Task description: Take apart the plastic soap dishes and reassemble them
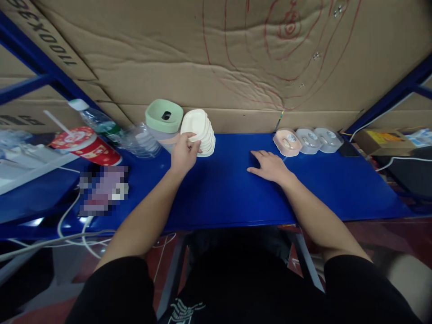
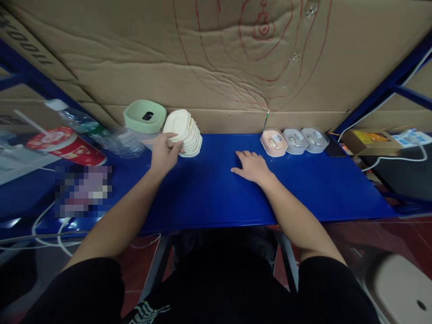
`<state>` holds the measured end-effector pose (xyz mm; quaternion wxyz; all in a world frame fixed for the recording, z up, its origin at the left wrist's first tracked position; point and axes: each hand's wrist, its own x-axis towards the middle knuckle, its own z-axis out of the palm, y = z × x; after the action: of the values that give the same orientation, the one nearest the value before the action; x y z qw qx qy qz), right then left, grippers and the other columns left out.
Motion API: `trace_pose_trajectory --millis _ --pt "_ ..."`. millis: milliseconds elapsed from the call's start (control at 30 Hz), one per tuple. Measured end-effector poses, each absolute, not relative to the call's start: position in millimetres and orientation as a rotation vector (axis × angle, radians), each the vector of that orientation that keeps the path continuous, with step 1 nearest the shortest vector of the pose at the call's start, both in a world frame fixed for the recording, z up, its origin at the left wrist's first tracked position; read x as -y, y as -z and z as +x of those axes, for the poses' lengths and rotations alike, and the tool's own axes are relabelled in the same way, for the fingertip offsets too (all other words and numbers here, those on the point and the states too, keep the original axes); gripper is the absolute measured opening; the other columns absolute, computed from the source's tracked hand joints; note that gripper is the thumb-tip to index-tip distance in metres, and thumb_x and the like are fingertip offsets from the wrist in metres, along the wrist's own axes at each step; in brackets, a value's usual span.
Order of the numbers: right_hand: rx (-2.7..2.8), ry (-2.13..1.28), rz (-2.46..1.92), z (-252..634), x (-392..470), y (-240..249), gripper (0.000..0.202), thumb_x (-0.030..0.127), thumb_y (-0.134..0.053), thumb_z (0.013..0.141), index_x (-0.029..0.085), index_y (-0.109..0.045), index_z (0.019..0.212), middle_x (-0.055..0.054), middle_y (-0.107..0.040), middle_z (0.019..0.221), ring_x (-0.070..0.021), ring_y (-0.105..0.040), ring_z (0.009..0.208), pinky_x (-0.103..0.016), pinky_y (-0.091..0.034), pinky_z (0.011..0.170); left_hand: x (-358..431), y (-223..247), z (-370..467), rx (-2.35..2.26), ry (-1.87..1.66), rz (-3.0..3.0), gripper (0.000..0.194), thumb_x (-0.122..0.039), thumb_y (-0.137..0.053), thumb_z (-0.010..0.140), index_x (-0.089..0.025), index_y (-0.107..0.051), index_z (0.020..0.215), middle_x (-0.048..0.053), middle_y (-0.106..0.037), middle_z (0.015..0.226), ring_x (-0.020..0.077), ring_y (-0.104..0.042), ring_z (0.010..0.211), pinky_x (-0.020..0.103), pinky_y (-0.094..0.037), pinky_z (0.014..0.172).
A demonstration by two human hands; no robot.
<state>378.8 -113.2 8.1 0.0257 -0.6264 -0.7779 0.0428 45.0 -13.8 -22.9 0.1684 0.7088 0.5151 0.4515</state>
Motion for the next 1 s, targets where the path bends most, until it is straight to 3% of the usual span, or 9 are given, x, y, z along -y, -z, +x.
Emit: trace_pose_trajectory --millis 267,533,700,833,933,1000 --pt "2.248 -0.133 -1.865 380.3 111.5 -6.9 0.077 0.059 -0.058 0.104 0.014 -0.045 0.165 -0.021 -0.059 0.162 -0.0436 -0.061 0.143 -0.059 -0.052 0.116 36.1 10.8 51.1 -1.299 -1.211 2.338 0.030 -0.037 -0.063 0.103 -0.020 -0.064 0.129 0.002 -0.078 0.081 0.0164 -0.073 0.068 0.028 -0.053 0.071" --pt "1.896 -0.107 -1.708 394.9 100.2 -6.3 0.049 0.029 -0.045 0.105 0.016 -0.062 0.148 -0.014 -0.078 0.135 -0.0334 -0.074 0.124 -0.053 -0.057 0.110 63.0 9.3 73.8 -0.894 -0.652 2.650 0.032 -0.037 -0.057 0.104 -0.022 -0.073 0.127 0.004 -0.082 0.087 0.0202 -0.076 0.078 0.032 -0.053 0.073" --pt "2.234 -0.240 -1.589 385.6 101.2 5.4 0.044 0.033 -0.058 0.103 0.020 -0.068 0.144 -0.011 -0.076 0.137 -0.0301 -0.072 0.124 -0.047 -0.058 0.107 65.7 12.2 80.6 -0.844 -0.377 2.640 0.036 -0.050 -0.069 0.096 -0.022 -0.079 0.115 0.003 -0.078 0.079 0.0201 -0.073 0.070 0.032 -0.050 0.069" --pt "2.402 -0.270 -1.556 375.5 107.3 7.0 0.043 0.050 -0.062 0.106 0.023 -0.073 0.137 -0.012 -0.076 0.133 -0.0311 -0.072 0.123 -0.045 -0.057 0.105 57.3 1.8 68.3 -1.200 -0.771 2.584 0.039 -0.057 -0.064 0.099 -0.023 -0.081 0.112 0.007 -0.078 0.086 0.0260 -0.074 0.086 0.038 -0.052 0.079" --pt "2.438 -0.296 -1.528 372.4 111.5 4.7 0.045 0.056 -0.061 0.106 0.023 -0.074 0.134 -0.011 -0.077 0.126 -0.0301 -0.074 0.116 -0.043 -0.058 0.099 47.3 -15.2 44.9 -1.569 -1.277 2.434 0.042 -0.059 -0.069 0.097 -0.022 -0.078 0.114 0.014 -0.076 0.116 0.0350 -0.067 0.119 0.052 -0.048 0.102" --pt "2.482 -0.315 -1.468 371.9 113.5 3.4 0.045 0.055 -0.062 0.106 0.023 -0.073 0.135 -0.011 -0.077 0.126 -0.0294 -0.075 0.114 -0.043 -0.058 0.098 41.3 -26.0 26.3 -1.778 -1.515 2.299 0.059 -0.067 -0.070 0.095 -0.019 -0.073 0.129 0.016 -0.068 0.138 0.0384 -0.052 0.140 0.057 -0.038 0.110"
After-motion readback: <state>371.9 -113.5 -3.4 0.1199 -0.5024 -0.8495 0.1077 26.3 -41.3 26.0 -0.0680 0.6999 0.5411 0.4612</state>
